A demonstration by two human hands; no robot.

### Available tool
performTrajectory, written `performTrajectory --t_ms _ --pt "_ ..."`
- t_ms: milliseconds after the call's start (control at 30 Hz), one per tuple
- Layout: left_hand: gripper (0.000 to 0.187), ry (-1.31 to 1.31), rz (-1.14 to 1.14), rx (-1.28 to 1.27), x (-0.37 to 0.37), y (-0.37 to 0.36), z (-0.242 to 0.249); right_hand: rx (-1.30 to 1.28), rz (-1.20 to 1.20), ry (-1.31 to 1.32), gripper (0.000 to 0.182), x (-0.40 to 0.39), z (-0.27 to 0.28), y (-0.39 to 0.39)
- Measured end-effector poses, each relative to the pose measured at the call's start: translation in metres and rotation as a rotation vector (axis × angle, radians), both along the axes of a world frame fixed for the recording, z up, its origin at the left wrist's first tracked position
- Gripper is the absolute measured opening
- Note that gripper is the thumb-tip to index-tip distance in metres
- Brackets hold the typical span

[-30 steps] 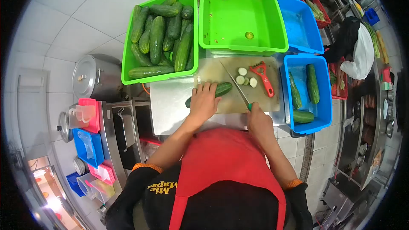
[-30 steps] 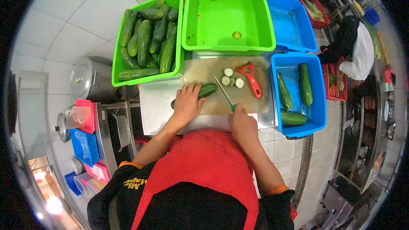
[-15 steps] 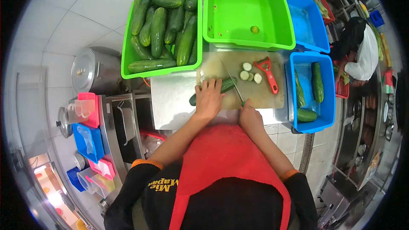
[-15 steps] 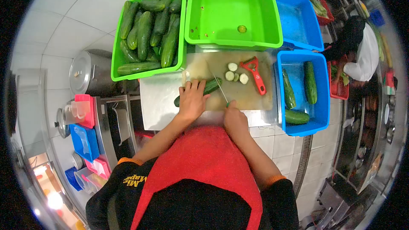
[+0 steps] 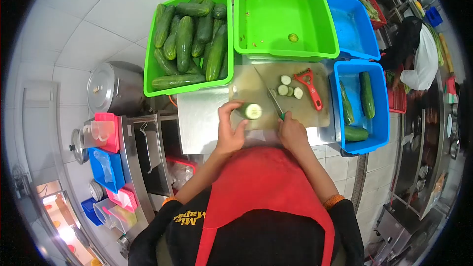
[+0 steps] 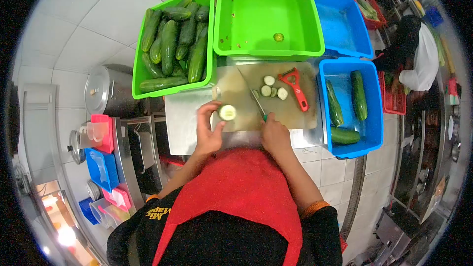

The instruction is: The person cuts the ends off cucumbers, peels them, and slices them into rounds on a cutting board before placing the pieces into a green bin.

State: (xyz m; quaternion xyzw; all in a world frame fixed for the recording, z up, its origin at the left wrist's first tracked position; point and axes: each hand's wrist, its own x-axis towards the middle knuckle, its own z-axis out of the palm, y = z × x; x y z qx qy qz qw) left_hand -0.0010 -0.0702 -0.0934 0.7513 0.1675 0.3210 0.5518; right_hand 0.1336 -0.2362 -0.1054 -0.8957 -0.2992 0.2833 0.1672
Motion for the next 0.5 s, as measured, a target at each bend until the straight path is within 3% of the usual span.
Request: performTrajectory --t_ms 133,167,200,267,300,333,400,433,500 --pt "0.062 -0.073 0.213 -0.326 -0.026 -0.001 0.0 0.057 -0.01 -0.017 0.029 -0.001 -0.007 -0.002" --pt "0.077 -0.093 0.29 -0.698 -0.03 -0.005 0.007 0.06 -0.007 -0.03 0.029 -0.002 -0.004 -0.001" --pt "0.077 -0.09 0.295 -0.697 -0.036 -0.006 0.003 0.061 -0.002 -0.04 0.029 -0.003 -0.002 -0.001" --pt "0.094 0.374 0.303 -0.61 -0.05 -0.008 -0.012 0.066 0.005 -0.033 0.029 -0.004 0.0 -0.001" --pt "0.104 0.587 0.398 -0.363 -0.056 -0.012 -0.016 0.073 0.009 -0.032 0.028 -0.003 0.001 -0.001" --pt "0.104 0.586 0.396 -0.363 -0.058 -0.013 -0.019 0.073 0.007 -0.034 0.028 -0.002 0.003 0.0" --pt "0.099 0.75 0.256 0.667 -0.046 -0.011 0.017 0.012 -0.038 0.003 0.027 -0.002 0.005 0.004" --pt "0.086 0.893 0.073 0.78 -0.033 -0.008 0.029 0.007 -0.034 0.01 0.027 -0.004 0.004 0.004" --pt "0.081 0.851 0.033 0.826 -0.016 -0.002 0.013 0.059 -0.02 -0.027 0.026 -0.005 0.002 0.004"
